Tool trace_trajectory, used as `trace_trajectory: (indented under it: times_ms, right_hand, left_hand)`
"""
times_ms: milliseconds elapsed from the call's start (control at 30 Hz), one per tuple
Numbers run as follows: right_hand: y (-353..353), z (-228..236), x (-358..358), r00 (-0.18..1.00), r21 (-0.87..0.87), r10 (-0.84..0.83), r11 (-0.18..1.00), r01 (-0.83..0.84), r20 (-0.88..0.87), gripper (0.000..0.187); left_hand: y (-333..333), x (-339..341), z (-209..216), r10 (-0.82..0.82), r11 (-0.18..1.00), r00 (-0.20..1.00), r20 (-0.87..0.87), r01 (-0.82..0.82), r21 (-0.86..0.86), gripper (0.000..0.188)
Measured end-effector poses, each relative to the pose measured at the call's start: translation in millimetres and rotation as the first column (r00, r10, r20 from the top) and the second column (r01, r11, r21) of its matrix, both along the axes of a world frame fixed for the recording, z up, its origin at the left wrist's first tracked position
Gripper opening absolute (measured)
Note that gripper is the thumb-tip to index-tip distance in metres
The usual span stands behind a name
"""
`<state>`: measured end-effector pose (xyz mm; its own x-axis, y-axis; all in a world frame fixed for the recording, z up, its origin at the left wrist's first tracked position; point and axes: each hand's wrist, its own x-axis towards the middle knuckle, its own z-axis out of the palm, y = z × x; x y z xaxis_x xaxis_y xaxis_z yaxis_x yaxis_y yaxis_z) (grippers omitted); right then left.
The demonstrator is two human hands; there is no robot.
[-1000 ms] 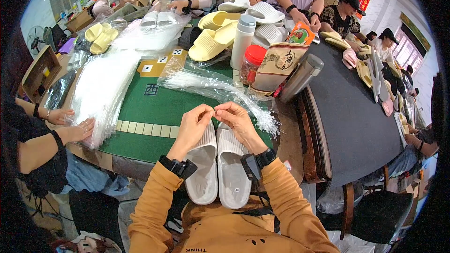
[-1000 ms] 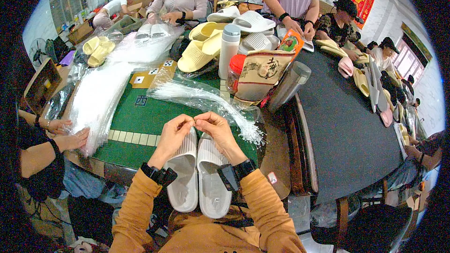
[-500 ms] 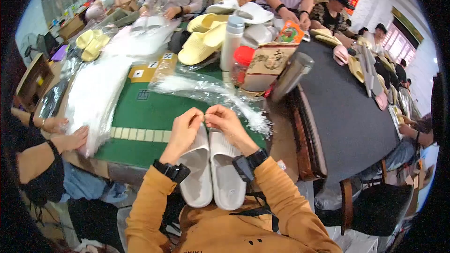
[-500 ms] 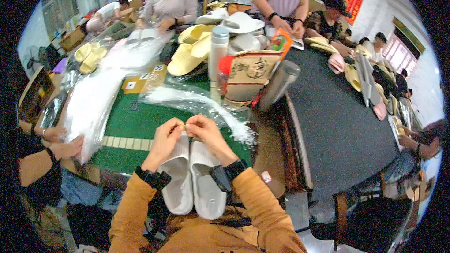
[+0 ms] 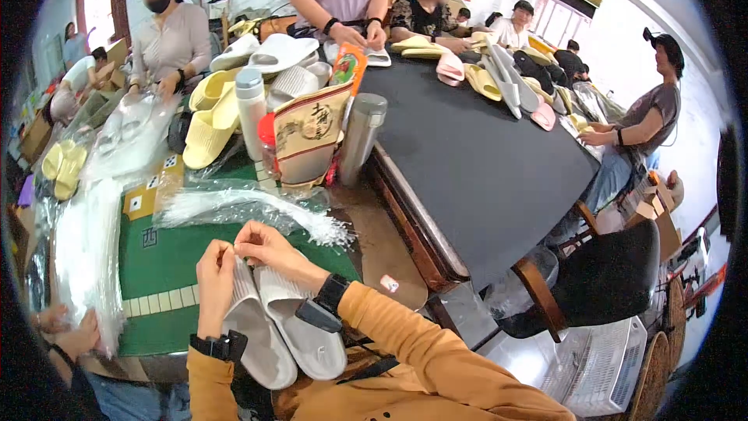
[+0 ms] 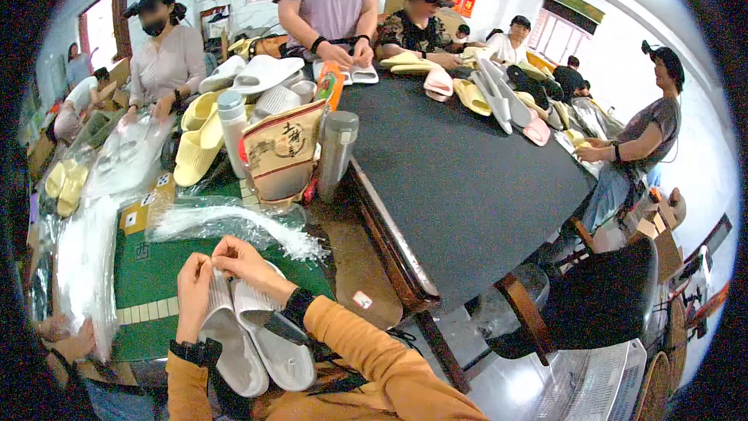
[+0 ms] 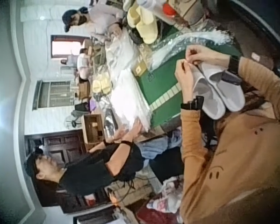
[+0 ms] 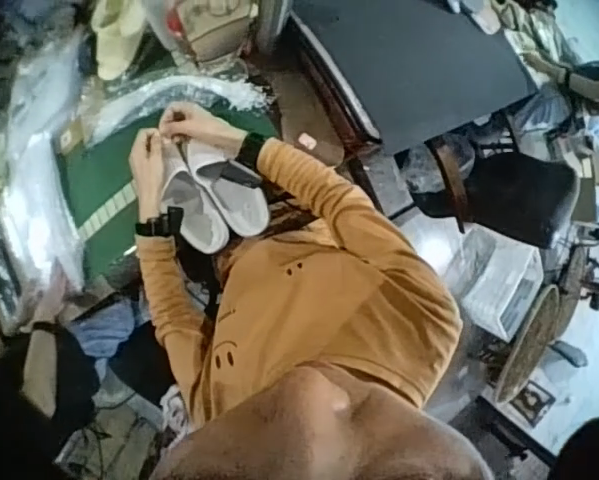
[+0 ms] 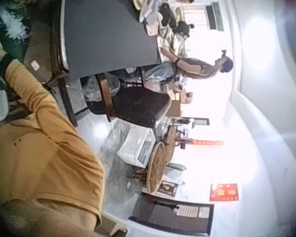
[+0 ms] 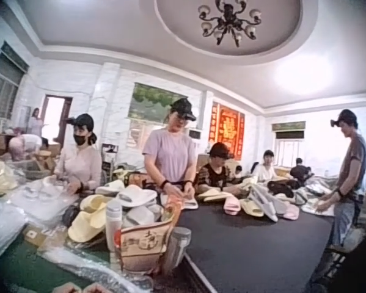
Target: Inspecting and tagging plastic sandals at a manufacturing or processing station.
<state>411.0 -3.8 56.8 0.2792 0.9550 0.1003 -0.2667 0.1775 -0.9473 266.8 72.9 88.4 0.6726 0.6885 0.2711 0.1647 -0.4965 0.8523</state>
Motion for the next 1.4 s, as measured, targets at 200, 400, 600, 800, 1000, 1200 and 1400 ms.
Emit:
trace_trajectory:
  times_ms: [200, 400, 600, 800, 1000, 1200, 1400]
  right_hand:
    - [3.6, -5.3, 3.3, 0.974, -0.018, -0.141, 0.99, 0.14, -0.176, 0.008]
    - [10.4, -11.0, -0.3, 0.928, 0.015, -0.262, 0.961, 0.275, -0.267, 0.007]
    - [-1.8, 1.2, 8.4, 0.894, 0.002, -0.374, 0.922, 0.386, -0.247, 0.004]
    - [-1.5, 2.3, 1.7, 0.885, 0.031, -0.367, 0.92, 0.391, -0.286, 0.01]
    - [-11.8, 18.1, -6.7, 0.926, 0.044, -0.345, 0.934, 0.355, -0.151, 0.011]
    - [-38.0, 35.0, -7.0, 0.831, 0.13, -0.406, 0.913, 0.386, 0.381, 0.036]
    - [-96.0, 89.9, -12.4, 0.911, -0.003, 0.011, 1.0, -0.011, 0.412, 0.037]
  left_hand:
    - [0.7, -11.7, 2.2, -0.031, 0.993, 1.0, -0.006, 0.031, 0.115, 0.021]
    - [-51.5, -46.3, 29.8, -0.129, 0.905, 0.99, -0.06, 0.142, 0.4, 0.036]
    - [-99.2, -67.5, 34.0, -0.21, 0.839, 0.927, -0.312, 0.335, 0.429, 0.026]
    - [-117.6, -73.2, 13.8, -0.002, 0.725, 0.873, -0.488, 0.338, 0.6, 0.045]
    - [-96.0, -77.2, 0.9, 0.03, 0.694, 0.911, -0.412, 0.277, 0.664, 0.038]
    - [-58.8, -92.9, 12.3, 0.076, 0.768, 0.831, -0.55, 0.304, 0.564, 0.03]
    - [19.9, -138.4, 14.9, 0.187, 0.777, 0.799, -0.571, 0.235, 0.584, 0.041]
